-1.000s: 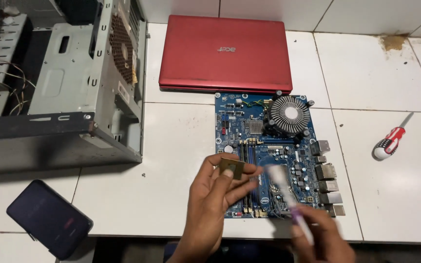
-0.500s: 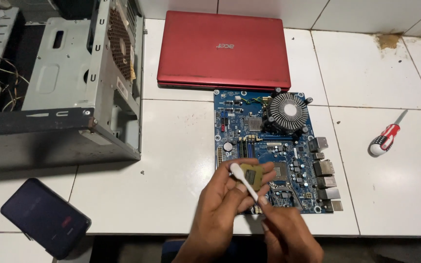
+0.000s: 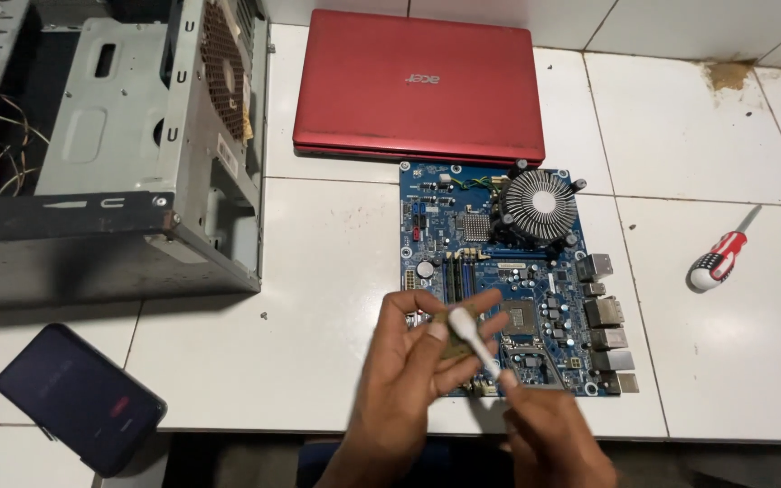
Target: The person uses a toothbrush to clean a CPU fan, two RAM sticks, and a CPU processor. The person scrubs the fan blades and heatsink, then brushes the gold contacts and edges of the RAM modules, and finally cleans the top and bottom surfaces of the CPU.
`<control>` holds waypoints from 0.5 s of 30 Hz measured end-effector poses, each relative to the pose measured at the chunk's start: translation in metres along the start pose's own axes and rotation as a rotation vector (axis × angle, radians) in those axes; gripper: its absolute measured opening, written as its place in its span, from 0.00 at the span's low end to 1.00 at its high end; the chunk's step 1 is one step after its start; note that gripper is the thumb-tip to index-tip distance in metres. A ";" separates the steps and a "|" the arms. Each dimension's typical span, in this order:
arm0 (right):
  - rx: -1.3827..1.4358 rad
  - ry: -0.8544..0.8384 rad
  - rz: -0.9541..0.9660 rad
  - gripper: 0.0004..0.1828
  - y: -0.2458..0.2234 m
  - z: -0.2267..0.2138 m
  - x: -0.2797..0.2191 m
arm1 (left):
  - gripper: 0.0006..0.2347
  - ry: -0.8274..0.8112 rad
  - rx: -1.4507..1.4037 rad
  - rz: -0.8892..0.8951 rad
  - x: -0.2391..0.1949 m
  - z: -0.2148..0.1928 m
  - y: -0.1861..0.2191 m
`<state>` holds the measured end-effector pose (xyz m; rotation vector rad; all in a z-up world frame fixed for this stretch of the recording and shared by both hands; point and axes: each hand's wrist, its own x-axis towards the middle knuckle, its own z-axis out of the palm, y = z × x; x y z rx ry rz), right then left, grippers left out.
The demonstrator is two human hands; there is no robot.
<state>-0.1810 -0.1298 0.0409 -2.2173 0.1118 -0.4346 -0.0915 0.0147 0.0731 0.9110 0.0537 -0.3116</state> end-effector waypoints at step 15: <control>-0.179 0.200 0.289 0.21 0.026 -0.017 0.007 | 0.11 0.098 -0.111 0.124 -0.001 0.001 0.001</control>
